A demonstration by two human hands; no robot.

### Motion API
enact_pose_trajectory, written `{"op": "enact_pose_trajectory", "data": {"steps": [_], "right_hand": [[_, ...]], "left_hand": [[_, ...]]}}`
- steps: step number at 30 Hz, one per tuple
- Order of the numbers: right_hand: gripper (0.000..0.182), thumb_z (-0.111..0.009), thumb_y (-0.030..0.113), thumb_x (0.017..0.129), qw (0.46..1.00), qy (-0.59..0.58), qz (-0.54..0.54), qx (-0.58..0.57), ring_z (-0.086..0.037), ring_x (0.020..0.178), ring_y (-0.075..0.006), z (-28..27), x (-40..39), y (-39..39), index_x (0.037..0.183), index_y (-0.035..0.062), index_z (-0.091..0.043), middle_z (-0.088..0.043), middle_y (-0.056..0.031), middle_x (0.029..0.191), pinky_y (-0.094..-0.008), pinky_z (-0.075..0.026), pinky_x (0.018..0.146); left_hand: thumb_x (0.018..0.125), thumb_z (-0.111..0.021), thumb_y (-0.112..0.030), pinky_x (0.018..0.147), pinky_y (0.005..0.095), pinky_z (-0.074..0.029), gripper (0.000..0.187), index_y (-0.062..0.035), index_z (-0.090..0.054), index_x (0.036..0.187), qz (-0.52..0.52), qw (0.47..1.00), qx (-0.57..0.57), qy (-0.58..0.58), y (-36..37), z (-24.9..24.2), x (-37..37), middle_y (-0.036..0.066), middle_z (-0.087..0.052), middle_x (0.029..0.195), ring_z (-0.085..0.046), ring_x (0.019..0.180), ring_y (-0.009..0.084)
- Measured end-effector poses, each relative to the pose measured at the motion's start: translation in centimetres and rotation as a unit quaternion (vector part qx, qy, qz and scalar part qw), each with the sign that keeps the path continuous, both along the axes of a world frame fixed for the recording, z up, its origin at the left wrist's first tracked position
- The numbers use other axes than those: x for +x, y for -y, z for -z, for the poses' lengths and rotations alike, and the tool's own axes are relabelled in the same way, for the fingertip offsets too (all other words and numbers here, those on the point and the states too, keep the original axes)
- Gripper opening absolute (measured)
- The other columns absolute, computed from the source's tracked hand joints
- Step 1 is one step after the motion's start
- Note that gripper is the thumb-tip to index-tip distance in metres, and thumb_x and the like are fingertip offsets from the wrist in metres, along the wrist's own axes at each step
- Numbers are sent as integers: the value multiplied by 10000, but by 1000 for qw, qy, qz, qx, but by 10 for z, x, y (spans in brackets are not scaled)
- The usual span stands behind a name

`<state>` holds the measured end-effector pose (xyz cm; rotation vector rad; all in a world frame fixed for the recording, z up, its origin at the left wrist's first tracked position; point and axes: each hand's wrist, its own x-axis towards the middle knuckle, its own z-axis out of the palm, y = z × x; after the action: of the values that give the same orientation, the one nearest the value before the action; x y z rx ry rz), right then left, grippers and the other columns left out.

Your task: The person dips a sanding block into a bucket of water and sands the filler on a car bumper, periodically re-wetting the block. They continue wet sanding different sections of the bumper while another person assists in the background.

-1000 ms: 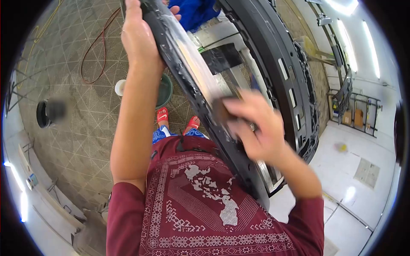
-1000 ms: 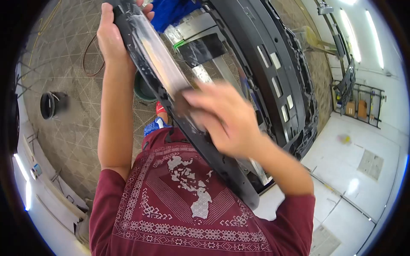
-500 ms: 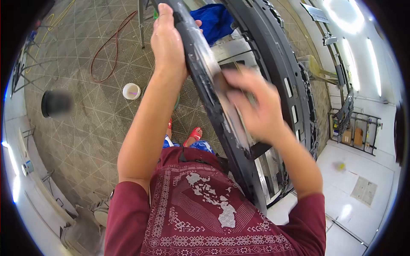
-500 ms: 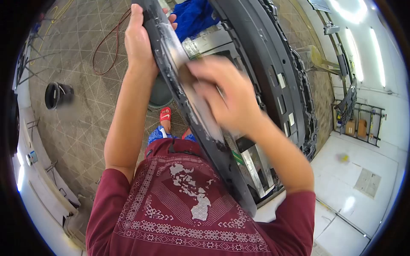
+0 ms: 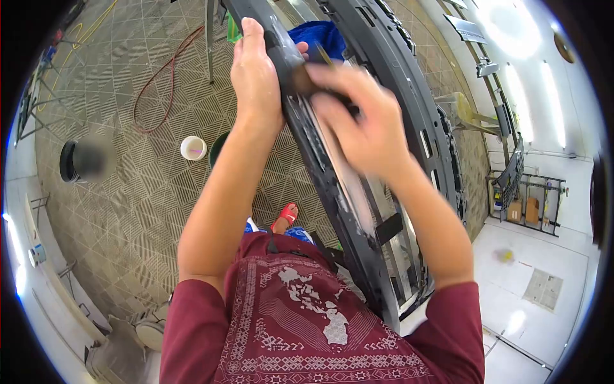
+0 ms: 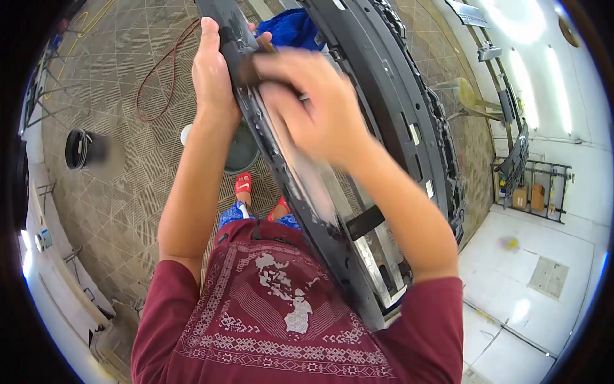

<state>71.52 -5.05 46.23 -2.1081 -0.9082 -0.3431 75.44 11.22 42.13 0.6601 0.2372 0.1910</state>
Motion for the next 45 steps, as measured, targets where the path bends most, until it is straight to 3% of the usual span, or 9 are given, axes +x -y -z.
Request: {"op": "enact_pose_trajectory", "data": {"steps": [8, 14, 18, 19, 25, 36, 37, 41, 45], "right_hand": [[388, -772, 26, 839, 993, -98, 45, -43, -695, 1116, -354, -11, -120, 51, 1226, 22, -736, -721, -188, 1235, -444, -537, 990], [323, -744, 110, 903, 997, -17, 38, 58, -676, 1054, -410, 9, 30, -30, 1219, 46, -728, -727, -192, 1157, -459, -534, 908], [301, -733, 118, 913, 996, -22, 83, 21, -674, 1063, -424, 4, -22, -24, 1203, 37, -742, -719, -240, 1153, -470, -530, 944], [305, -737, 115, 909, 995, -30, 93, 12, -675, 1067, -423, 3, -46, -11, 1203, 35, -747, -717, -246, 1144, -468, -532, 948], [278, -746, 105, 892, 993, -3, 98, 58, -672, 1043, -412, 16, 29, -60, 1156, 23, -771, -725, -215, 1131, -446, -529, 939], [271, -707, 113, 932, 990, 10, 138, -23, -688, 1044, -412, 9, -22, -43, 1174, 4, -764, -725, -233, 1148, -440, -533, 923], [269, -705, 111, 931, 992, 2, 127, 10, -691, 1014, -421, 11, -26, -40, 1169, 0, -762, -728, -228, 1125, -440, -539, 908], [278, -733, 100, 907, 987, -41, 138, 73, -705, 987, -404, 24, 25, -62, 1166, 7, -774, -724, -223, 1113, -448, -548, 893], [254, -715, 91, 917, 992, 17, 122, 9, -701, 978, -394, 13, 4, -53, 1145, -5, -771, -716, -231, 1104, -424, -547, 865]], "left_hand": [[1114, -433, -530, 851, 427, -623, 637, 71, -620, 1207, -5, 999, 46, -13, -3, -4, -4, 189, -719, 1061, -747, 965, 324], [1115, -484, -476, 752, 408, -618, 499, 13, -562, 1174, -37, 999, -13, 7, -7, 9, 2, 130, -673, 989, -734, 849, 270], [1111, -492, -475, 729, 400, -626, 477, -4, -556, 1154, -7, 1000, -1, -25, -16, 10, -6, 141, -674, 977, -740, 826, 264], [1127, -416, -493, 860, 476, -640, 617, 80, -581, 1283, -23, 999, 21, -30, -14, 10, -4, 220, -685, 1186, -735, 997, 371], [1101, -516, -480, 684, 381, -623, 477, -5, -564, 1112, -33, 999, -14, 15, -17, 19, 3, 124, -680, 945, -734, 755, 245], [1123, -436, -472, 808, 427, -638, 575, 68, -623, 1189, -15, 999, 45, -25, -20, 25, -4, 164, -720, 1020, -753, 919, 301], [1111, -510, -449, 625, 358, -593, 443, -11, -570, 1084, -35, 999, -2, -23, -16, 16, -3, 86, -649, 851, -710, 703, 218], [1105, -540, -448, 658, 292, -489, 411, -49, -615, 1041, -48, 999, -15, -15, -16, 22, 1, 6, -623, 843, -560, 719, 107], [1106, -521, -445, 693, 387, -623, 457, 10, -554, 1090, -41, 999, -18, -21, -15, 16, -4, 107, -654, 866, -740, 783, 248]]}}
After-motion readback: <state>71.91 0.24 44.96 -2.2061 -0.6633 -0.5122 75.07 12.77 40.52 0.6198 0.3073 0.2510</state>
